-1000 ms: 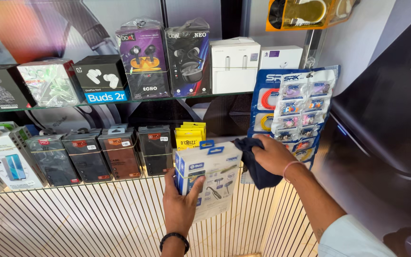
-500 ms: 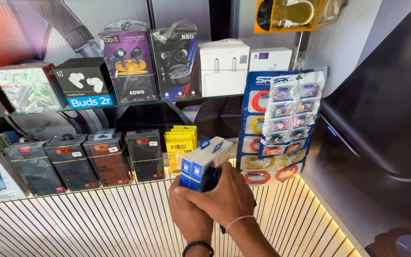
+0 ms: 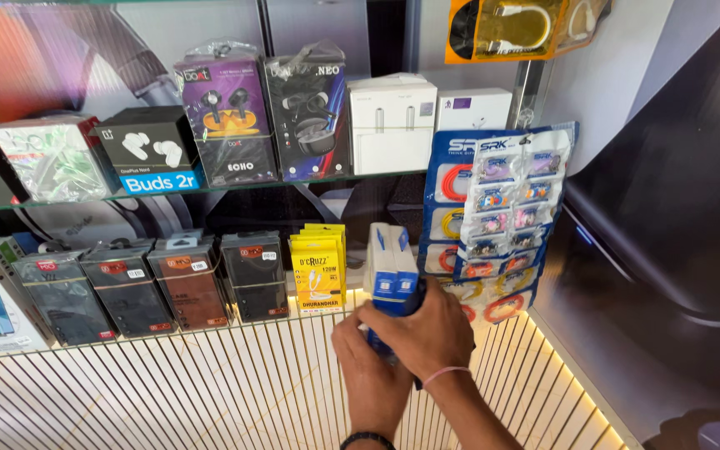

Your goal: The person wipes the surfaces of several packaged electronics items on a retail shelf using a dark cloth. They handle each item individually, wiping the front and sides before placing them back on the shelf.

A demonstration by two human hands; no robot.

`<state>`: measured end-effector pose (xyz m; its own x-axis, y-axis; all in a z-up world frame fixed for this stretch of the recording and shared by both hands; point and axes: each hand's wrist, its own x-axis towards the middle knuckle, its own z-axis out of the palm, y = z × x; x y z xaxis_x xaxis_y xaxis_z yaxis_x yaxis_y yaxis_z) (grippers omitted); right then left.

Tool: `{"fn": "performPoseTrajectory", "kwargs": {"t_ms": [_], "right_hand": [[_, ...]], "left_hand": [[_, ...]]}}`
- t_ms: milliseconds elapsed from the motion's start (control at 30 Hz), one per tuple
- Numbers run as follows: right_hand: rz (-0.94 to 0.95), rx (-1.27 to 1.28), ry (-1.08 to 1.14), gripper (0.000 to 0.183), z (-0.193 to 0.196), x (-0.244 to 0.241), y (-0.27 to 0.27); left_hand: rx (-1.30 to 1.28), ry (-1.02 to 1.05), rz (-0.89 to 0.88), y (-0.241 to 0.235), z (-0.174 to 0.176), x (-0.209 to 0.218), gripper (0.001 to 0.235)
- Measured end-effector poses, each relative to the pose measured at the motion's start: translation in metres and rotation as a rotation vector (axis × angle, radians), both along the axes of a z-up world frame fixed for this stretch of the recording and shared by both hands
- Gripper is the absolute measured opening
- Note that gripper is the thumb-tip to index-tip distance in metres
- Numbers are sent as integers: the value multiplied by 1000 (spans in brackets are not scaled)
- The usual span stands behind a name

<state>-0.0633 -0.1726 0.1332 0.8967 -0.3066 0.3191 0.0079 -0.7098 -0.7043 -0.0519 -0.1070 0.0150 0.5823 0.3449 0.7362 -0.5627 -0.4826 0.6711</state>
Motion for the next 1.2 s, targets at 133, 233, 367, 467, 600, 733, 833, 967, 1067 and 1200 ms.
{"fn": "performPoseTrajectory", "kwargs": {"t_ms": [133, 233, 367, 467, 600, 733, 833, 967, 1067, 1200], "right_hand": [[44, -28, -221, 60, -12, 15, -25], [176, 25, -296, 51, -27, 28, -59], [443, 257, -314, 54, -39, 53, -106], [635, 353, -242, 55, -42, 74, -133], [706, 511, -45, 61, -46, 92, -152], [741, 555, -10, 64, -41, 108, -154], [766, 490, -72, 69, -37, 114, -151], [671, 366, 46, 61, -31, 122, -151], [647, 410, 39, 52, -33, 126, -156], [531, 859, 107, 51, -47, 124, -159]], "left_hand": [[-15, 19, -181, 1, 7, 5, 82], [40, 193, -262, 27, 12, 20, 80], [91, 395, -227, 65, 24, 51, 105], [83, 464, -370, 71, 34, 67, 117], [-118, 652, -684, 65, 44, 80, 106], [-383, 805, -902, 62, 44, 81, 93], [-483, 756, -949, 63, 42, 86, 87], [-548, 726, -900, 70, 38, 90, 85], [-557, 764, -804, 76, 35, 90, 83], [-593, 756, -718, 88, 39, 88, 82]]}}
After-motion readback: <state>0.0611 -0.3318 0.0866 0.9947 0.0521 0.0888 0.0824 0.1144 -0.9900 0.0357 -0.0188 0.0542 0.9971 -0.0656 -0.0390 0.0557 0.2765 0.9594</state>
